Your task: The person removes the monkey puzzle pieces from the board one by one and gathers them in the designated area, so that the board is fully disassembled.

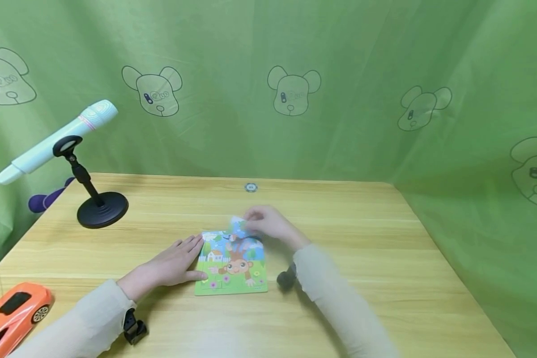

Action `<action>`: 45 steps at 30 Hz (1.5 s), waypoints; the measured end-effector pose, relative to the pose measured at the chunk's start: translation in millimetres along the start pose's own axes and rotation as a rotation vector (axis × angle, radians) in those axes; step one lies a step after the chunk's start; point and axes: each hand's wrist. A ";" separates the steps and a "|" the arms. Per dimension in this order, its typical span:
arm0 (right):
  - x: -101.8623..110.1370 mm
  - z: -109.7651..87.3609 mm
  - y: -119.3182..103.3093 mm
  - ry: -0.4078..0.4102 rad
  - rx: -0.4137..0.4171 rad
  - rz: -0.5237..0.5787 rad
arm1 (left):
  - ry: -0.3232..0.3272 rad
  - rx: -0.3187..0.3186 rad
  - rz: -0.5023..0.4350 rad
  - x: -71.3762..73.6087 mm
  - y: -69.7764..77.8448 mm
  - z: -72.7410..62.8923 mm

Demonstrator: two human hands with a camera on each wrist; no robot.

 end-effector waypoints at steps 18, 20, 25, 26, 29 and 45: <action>76.1 -28.2 47.3 0.171 -0.141 -0.161 | 0.010 0.007 0.004 -0.1 -2.0 0.4; 79.1 -29.4 49.6 0.181 -0.156 -0.182 | 0.008 0.007 0.009 -0.2 -2.0 0.7; 84.9 -30.0 57.1 0.202 -0.191 -0.227 | 0.008 0.005 0.015 -1.5 -2.4 1.9; 86.1 -29.7 59.2 0.206 -0.197 -0.232 | 0.008 0.004 0.015 -1.6 -2.4 2.1; 88.6 -28.7 65.4 0.221 -0.222 -0.239 | 0.008 0.004 0.016 -1.5 -2.2 2.3; 91.8 -29.2 69.1 0.208 -0.258 -0.263 | 0.003 -0.008 0.004 0.2 -0.6 2.0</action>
Point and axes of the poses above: each hand's wrist, its own z-axis towards the middle knuckle, its own x-axis out of the back of the hand, y = z × x, and after that the axes turned 1 degree about y, right-handed
